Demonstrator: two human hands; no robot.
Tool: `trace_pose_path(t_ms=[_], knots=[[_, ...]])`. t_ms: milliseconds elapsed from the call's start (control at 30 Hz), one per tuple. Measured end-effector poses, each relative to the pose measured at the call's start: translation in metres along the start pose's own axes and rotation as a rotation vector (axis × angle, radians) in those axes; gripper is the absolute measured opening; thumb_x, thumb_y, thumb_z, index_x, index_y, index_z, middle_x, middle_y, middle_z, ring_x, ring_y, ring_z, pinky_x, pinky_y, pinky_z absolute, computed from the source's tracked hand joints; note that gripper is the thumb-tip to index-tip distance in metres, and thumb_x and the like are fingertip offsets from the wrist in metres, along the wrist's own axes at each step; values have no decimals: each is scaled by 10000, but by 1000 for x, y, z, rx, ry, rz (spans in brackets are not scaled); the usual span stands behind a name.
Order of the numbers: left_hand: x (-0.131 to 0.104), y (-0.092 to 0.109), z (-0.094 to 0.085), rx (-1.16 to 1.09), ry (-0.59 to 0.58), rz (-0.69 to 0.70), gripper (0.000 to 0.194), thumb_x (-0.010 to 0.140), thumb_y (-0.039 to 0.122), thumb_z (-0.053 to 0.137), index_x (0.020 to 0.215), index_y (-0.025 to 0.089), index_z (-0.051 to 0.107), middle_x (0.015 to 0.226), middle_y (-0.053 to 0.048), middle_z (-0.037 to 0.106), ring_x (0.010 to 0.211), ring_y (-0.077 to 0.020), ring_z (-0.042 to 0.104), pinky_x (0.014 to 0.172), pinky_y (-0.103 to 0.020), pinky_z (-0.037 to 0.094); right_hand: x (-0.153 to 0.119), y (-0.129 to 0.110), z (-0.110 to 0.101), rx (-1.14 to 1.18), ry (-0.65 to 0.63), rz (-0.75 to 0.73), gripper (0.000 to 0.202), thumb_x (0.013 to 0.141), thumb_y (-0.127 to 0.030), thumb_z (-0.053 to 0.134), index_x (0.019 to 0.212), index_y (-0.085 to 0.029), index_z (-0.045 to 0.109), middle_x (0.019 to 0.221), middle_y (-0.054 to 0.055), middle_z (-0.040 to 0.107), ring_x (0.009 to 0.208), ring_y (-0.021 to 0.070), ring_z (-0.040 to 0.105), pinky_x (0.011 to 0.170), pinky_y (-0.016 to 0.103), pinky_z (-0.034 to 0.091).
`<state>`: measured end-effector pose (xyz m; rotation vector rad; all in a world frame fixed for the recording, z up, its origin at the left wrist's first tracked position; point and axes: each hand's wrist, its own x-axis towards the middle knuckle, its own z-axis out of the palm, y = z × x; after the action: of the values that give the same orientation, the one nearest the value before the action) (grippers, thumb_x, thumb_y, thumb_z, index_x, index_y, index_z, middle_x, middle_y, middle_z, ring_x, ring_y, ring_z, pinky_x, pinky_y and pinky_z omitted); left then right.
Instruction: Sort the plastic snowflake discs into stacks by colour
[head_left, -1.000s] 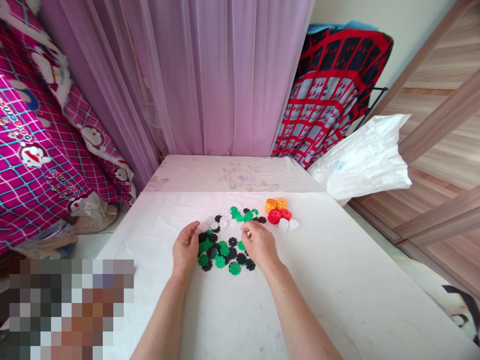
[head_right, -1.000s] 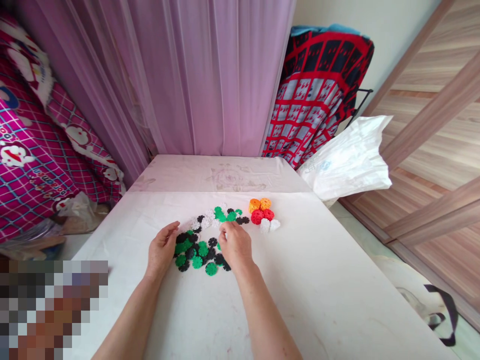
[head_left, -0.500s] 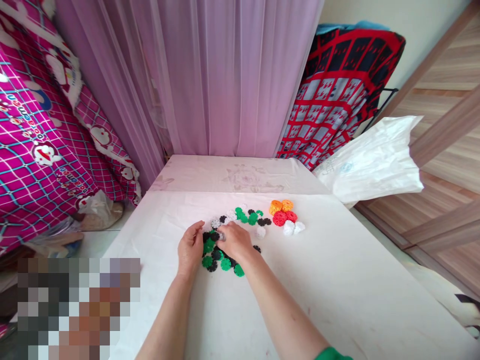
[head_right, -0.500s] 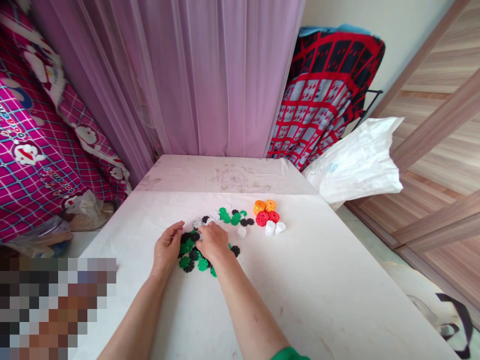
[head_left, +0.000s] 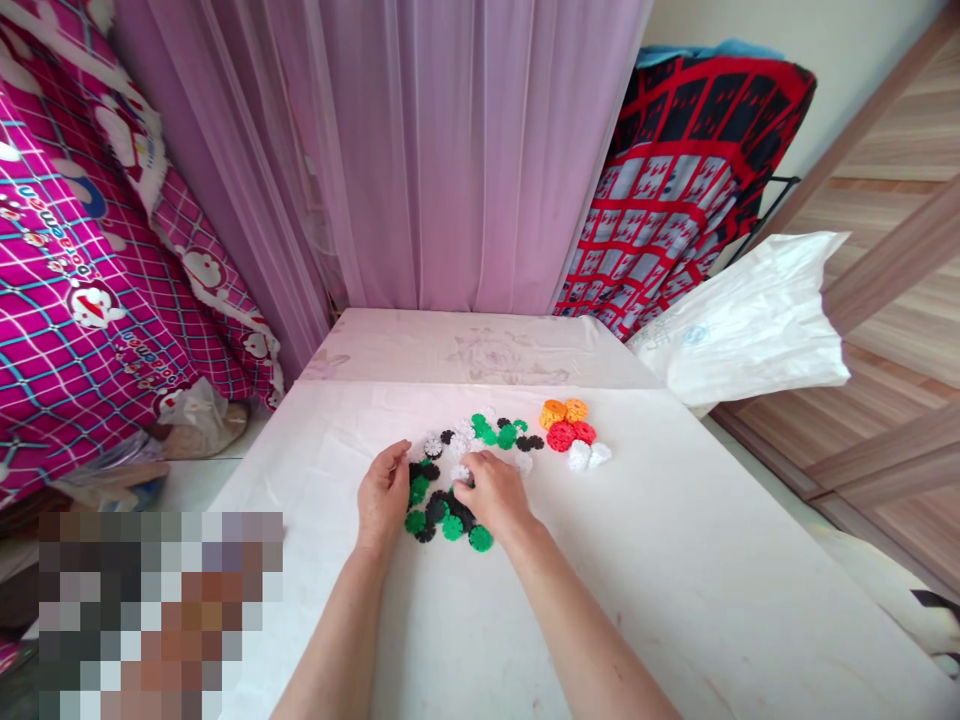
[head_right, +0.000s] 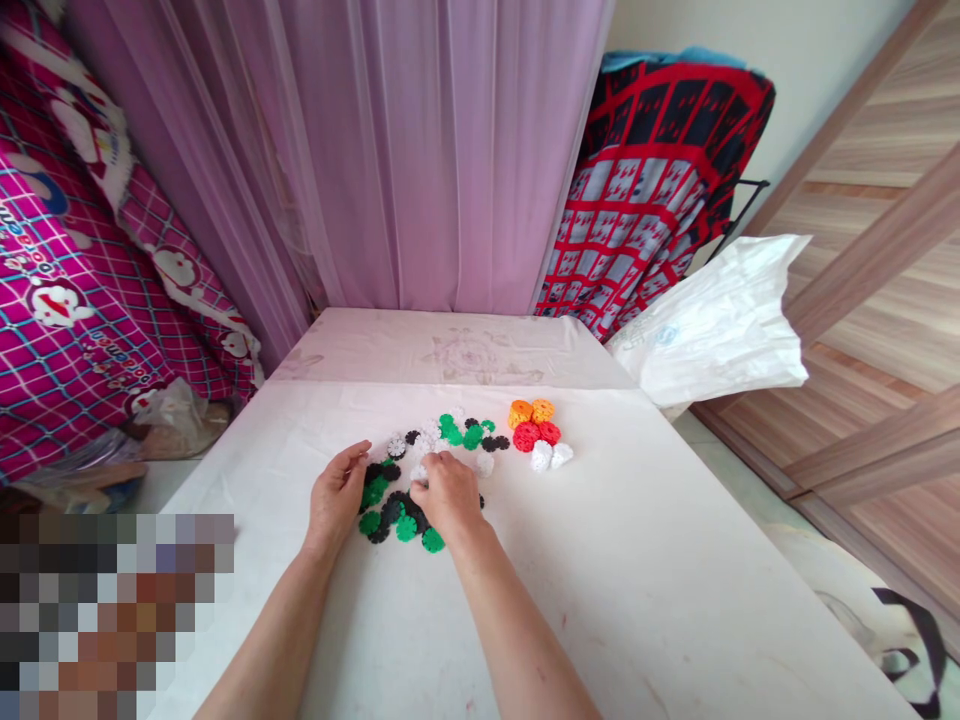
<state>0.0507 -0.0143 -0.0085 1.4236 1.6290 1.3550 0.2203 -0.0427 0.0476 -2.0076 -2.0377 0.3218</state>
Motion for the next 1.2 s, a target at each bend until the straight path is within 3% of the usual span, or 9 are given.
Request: trace_pose_path(t_ms=[233,367,667,933,1200], knots=[[0,2,0,-2,-7,-29,373,835,455,533,1061,227,722,1044,-60,748,910,-196,681,898,-363,531,-13,53,-23,367,122,102,194,786,-294,612,943,-238,712,925,6,726,705,138,630,715,254,475],[-1,2,0,6,-11,-26,381,837,459,531,1073,226,718,1050,-63,747,885,-195,682,870,-363,541,-19,75,-37,351,168,148,241,779,-307,591,974,-241,716,890,-1,723,687,142,622,689,257,471],[0,-3,0,-4,-21,-14,404,827,484,546,1079,216,713,1063,-73,745,890,-194,673,867,-355,536,-28,46,-27,5,44,55,210,817,-233,597,989,-232,716,974,43,704,781,155,624,697,247,403],[0,0,0,10,-8,-24,382,818,473,553,1059,230,724,1025,-57,755,848,-191,676,826,-345,539,-17,94,-40,-6,221,189,234,836,-268,597,1029,-236,725,966,38,706,735,150,600,693,258,403],[0,-2,-1,15,-18,-15,390,828,475,537,1071,229,718,1064,-63,749,887,-195,677,863,-351,535,-13,90,-30,-7,178,157,256,846,-252,589,1067,-233,717,990,44,687,796,157,601,695,256,387]])
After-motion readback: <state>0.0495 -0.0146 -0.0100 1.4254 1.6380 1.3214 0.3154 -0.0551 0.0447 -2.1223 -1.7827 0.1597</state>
